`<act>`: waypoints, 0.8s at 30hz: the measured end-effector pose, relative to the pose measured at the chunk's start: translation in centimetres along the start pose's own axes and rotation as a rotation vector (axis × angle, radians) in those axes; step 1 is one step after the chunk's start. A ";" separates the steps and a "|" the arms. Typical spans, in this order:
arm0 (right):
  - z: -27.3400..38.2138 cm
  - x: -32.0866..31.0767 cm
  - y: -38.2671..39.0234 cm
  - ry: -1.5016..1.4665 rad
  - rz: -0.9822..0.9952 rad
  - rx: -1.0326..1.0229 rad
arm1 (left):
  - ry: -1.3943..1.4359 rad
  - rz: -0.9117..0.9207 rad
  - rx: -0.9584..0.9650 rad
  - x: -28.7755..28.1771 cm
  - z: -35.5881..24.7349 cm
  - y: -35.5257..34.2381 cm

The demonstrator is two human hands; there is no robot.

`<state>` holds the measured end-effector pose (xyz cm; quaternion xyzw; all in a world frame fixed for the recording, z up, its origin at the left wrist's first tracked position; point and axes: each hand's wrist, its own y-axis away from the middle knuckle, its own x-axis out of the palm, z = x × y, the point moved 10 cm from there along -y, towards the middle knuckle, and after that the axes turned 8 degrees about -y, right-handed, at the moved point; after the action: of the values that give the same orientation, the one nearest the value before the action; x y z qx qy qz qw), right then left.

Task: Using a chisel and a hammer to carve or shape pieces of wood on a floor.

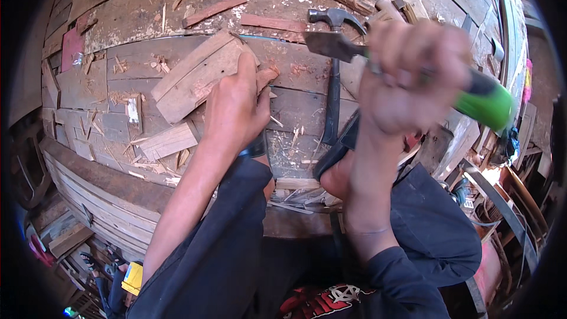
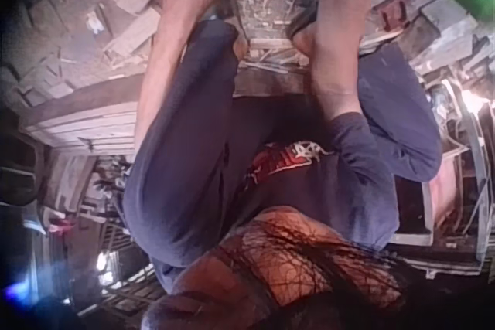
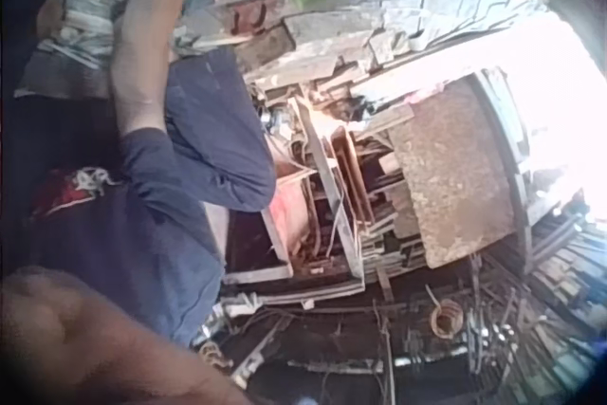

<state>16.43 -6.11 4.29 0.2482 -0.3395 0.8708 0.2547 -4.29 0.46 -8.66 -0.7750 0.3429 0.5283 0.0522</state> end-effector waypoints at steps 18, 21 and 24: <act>-2.9 1.6 3.6 0.196 0.107 -0.066 | -0.009 -0.041 0.053 0.3 -0.3 0.3; -9.8 -1.1 8.1 0.433 0.004 0.249 | -0.005 -0.008 0.095 0.1 -1.7 0.2; -9.8 -1.8 8.6 0.382 -0.061 0.284 | 0.016 -0.016 0.085 0.3 -1.2 0.3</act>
<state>10.01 -5.08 -7.12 0.1225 -0.1516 0.9328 0.3032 -3.50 -0.45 -8.28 -0.7791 0.3593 0.5064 0.0863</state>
